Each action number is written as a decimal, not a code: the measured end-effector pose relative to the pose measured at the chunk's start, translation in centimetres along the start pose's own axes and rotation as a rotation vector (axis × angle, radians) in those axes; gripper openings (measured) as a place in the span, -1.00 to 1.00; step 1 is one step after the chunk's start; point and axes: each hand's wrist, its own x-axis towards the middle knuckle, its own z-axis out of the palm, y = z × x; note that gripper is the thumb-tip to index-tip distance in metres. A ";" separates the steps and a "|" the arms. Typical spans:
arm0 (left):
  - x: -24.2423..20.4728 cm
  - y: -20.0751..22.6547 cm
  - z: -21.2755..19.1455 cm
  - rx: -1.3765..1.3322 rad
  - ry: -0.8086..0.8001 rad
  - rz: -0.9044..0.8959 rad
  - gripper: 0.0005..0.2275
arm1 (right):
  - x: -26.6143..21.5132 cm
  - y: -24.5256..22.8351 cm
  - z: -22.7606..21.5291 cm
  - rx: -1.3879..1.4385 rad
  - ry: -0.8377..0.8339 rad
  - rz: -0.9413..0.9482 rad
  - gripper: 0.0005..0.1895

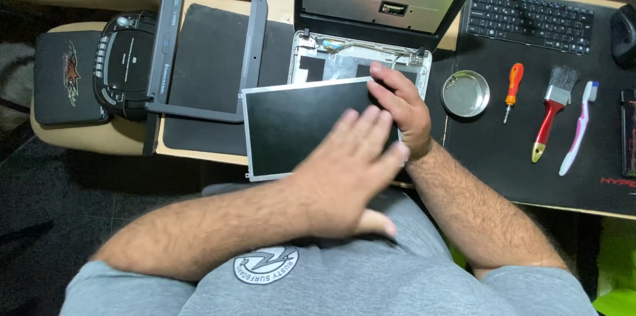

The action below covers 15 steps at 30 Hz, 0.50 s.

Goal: The person removes the old laptop screen, cleans the chassis with a brush, and installs a new screen. They connect the ribbon cable and secure the screen with screws using a screwdriver.

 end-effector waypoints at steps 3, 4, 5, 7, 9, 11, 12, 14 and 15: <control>-0.5 0.5 -0.6 -0.430 0.441 0.406 -0.24 | 0.3 -0.4 -0.3 0.036 -0.030 -0.023 -0.61; -0.9 0.4 -0.8 -0.838 0.222 0.603 -0.40 | 0.3 -0.4 -0.1 0.017 0.005 -0.012 -0.58; -1.3 0.2 -0.9 -1.236 -0.024 0.790 -0.56 | 0.3 -0.3 0.0 -0.002 0.040 -0.002 -0.55; -2.1 0.3 0.4 -1.256 -0.091 0.740 -0.61 | 0.5 -0.7 -0.4 0.009 0.052 0.048 -0.60; -2.6 0.0 1.4 -1.276 -0.159 0.683 -0.65 | 0.8 -1.3 -0.6 0.026 0.063 0.097 -0.66; -2.5 -0.6 2.0 -1.114 0.059 0.513 -0.65 | 1.2 -2.1 -1.0 0.138 0.091 0.224 -0.67; -2.5 -1.1 3.1 -1.113 0.058 0.512 -0.65 | 1.2 -1.6 -0.9 0.140 0.092 0.223 -0.67; -2.5 -2.1 5.5 -0.880 0.498 0.179 -0.81 | 1.1 -0.5 -0.8 0.330 0.115 0.163 -0.70; -2.4 -3.1 5.5 -0.882 0.496 0.178 -0.81 | -0.4 1.1 -0.9 0.330 0.116 0.166 -0.70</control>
